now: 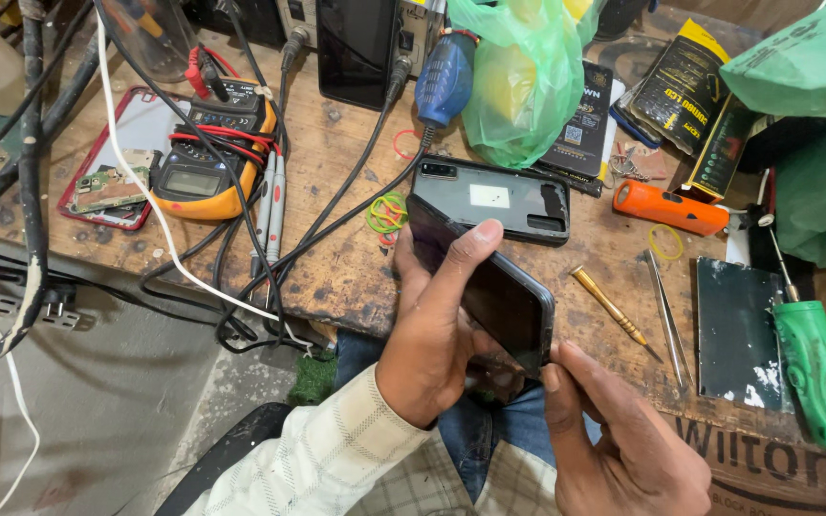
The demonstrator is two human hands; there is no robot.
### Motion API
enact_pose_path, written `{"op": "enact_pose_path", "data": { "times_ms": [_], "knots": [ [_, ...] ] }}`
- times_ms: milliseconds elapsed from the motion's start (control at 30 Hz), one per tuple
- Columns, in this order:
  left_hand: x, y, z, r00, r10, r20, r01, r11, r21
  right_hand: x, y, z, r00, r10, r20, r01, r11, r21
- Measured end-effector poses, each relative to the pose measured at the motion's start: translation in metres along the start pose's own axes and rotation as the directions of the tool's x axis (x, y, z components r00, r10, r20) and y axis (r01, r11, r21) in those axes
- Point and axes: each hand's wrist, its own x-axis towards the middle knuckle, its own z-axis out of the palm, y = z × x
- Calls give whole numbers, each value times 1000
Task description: The person uses a metal prying tool and a screwdriver to carefully pry open the back cover of a smartphone. They work along the edges to release the clips, then separate the back cover from the main body, exposing the internal components.
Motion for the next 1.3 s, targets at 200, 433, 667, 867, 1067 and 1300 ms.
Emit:
{"op": "enact_pose_path", "data": {
  "times_ms": [200,433,667,867,1067,1300],
  "knots": [
    [-41,-38,26,936,199,292,-276,927,254,51,15,11,994,65,86,-76,988,136],
    [-21,-41,8,990,117,83,-117,993,0,-4,60,-29,995,97,-26,-91,982,164],
    [-26,-23,17,958,281,49,-282,959,4,-13,50,-40,917,379,126,-367,924,-109],
    [-28,-21,16,961,275,20,-275,961,34,-16,43,-41,944,304,125,-279,942,-187],
    [-28,-28,14,943,331,-6,-329,938,112,-18,49,-42,880,445,168,-413,890,-191],
    [-27,-32,6,911,408,64,-412,892,187,-19,45,-37,826,544,144,-486,819,-305]
  ]
}}
